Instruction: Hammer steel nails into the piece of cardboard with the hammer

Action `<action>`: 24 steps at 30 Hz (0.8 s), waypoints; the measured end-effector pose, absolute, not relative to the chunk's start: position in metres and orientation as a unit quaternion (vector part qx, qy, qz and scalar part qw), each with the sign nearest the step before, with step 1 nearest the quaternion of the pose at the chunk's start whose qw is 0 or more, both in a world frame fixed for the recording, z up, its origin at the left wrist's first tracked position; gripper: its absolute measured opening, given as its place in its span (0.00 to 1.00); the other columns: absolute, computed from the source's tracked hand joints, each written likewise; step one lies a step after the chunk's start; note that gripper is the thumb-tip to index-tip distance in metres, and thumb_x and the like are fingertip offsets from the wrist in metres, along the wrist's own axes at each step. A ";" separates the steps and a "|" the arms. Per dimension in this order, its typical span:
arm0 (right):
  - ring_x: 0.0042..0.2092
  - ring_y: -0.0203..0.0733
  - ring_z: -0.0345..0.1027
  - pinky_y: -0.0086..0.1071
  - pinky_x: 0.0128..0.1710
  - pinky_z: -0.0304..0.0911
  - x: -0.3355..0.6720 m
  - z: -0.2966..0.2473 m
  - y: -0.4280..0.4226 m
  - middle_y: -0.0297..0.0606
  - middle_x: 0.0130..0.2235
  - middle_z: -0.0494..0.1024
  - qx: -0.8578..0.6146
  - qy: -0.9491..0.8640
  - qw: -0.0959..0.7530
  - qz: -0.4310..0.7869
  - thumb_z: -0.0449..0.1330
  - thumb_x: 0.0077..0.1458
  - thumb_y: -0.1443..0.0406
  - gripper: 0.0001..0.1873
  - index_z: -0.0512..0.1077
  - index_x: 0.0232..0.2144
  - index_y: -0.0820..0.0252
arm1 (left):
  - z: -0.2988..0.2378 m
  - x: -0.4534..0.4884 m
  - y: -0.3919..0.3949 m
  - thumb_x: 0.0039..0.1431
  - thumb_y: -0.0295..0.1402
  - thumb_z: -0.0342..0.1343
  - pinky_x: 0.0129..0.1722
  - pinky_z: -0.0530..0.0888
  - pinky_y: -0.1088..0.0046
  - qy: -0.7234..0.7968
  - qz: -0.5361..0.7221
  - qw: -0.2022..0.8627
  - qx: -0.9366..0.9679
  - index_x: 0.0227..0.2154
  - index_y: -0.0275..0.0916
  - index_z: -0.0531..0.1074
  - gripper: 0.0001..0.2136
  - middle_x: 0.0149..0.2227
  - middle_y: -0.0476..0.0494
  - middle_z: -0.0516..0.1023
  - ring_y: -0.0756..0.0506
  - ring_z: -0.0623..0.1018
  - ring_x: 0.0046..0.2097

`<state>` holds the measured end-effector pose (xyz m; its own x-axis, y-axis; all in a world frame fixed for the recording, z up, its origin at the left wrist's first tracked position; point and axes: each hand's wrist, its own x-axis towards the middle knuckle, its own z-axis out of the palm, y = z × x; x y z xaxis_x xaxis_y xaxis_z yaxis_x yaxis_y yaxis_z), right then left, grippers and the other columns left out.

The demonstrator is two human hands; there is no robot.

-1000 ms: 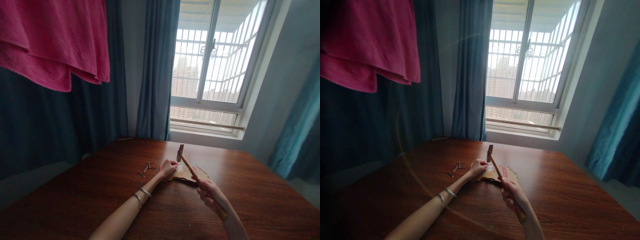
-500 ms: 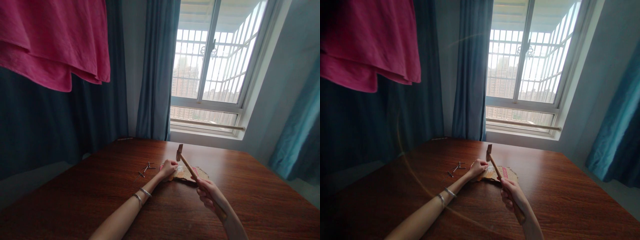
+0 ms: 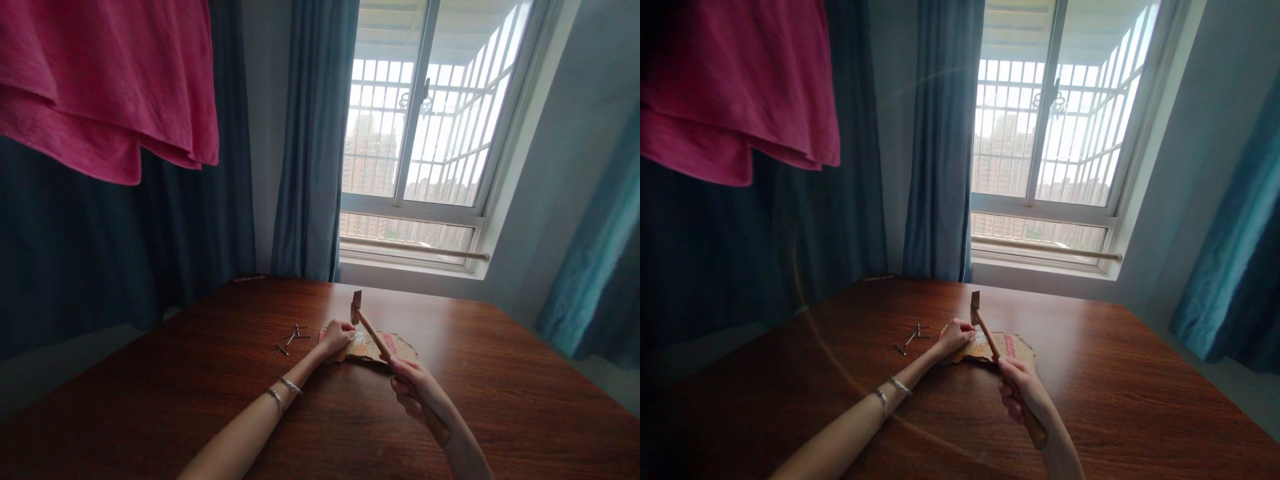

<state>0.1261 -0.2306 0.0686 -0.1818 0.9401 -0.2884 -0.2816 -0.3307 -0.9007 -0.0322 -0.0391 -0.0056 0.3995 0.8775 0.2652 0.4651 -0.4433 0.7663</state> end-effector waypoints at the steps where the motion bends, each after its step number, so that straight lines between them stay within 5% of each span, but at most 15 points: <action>1: 0.09 0.24 0.46 0.17 0.07 0.33 0.126 0.068 -0.230 0.21 0.13 0.58 -0.451 -0.361 0.455 0.678 0.60 0.42 0.51 0.35 0.59 0.49 0.61 | -0.005 -0.032 -0.040 0.48 0.35 0.51 0.28 0.65 0.76 0.430 0.339 0.302 0.780 0.28 0.32 0.76 0.12 0.29 0.43 0.78 0.48 0.74 0.31; 24: 0.09 0.24 0.46 0.18 0.06 0.37 0.132 0.063 -0.228 0.22 0.15 0.59 -0.452 -0.385 0.480 0.645 0.59 0.44 0.53 0.30 0.61 0.48 0.61 | 0.003 -0.034 -0.045 0.47 0.34 0.51 0.30 0.65 0.78 0.434 0.318 0.305 0.786 0.31 0.33 0.77 0.13 0.30 0.44 0.78 0.48 0.74 0.32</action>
